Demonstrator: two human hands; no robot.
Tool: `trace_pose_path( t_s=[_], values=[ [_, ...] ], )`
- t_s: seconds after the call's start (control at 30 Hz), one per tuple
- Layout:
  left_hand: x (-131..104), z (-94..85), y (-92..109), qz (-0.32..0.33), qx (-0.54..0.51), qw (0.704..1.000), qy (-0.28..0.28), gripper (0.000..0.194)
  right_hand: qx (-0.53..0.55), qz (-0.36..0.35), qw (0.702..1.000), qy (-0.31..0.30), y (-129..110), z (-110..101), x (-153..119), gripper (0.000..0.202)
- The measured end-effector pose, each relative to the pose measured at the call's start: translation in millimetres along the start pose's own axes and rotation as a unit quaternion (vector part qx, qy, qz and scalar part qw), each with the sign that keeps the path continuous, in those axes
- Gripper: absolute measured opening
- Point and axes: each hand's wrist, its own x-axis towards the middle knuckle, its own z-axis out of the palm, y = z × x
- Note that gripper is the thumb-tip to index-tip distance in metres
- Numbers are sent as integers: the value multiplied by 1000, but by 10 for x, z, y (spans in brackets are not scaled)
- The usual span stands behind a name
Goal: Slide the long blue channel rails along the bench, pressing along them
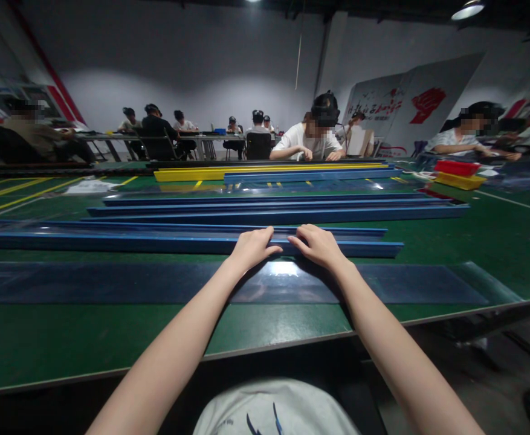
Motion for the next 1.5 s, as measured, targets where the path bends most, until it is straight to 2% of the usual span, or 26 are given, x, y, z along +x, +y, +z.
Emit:
trace_pose_path(
  t_s=[0.2, 0.37, 0.77, 0.97, 1.27, 1.5],
  values=[
    [1, 5, -5, 0, -5, 1000, -1, 31, -64, 82, 993, 54, -119, 82, 56, 49],
    [-2, 8, -6, -1, -6, 1000, -5, 32, -62, 121, 988, 73, -144, 136, 118, 58],
    [-2, -1, -8, 25, 21, 999, -5, 33, -65, 121, 987, 80, -79, 163, 147, 54],
    [-1, 2, -23, 44, 38, 998, -6, 34, -81, 145, 983, 79, 41, 127, 114, 53],
    [3, 8, -44, 55, 53, 997, 1, 33, -118, 204, 967, 100, 384, 79, -24, 54],
    [4, 46, -35, 64, 56, 996, 12, 30, -100, 235, 963, 91, 387, 68, -49, 54]
  ],
)
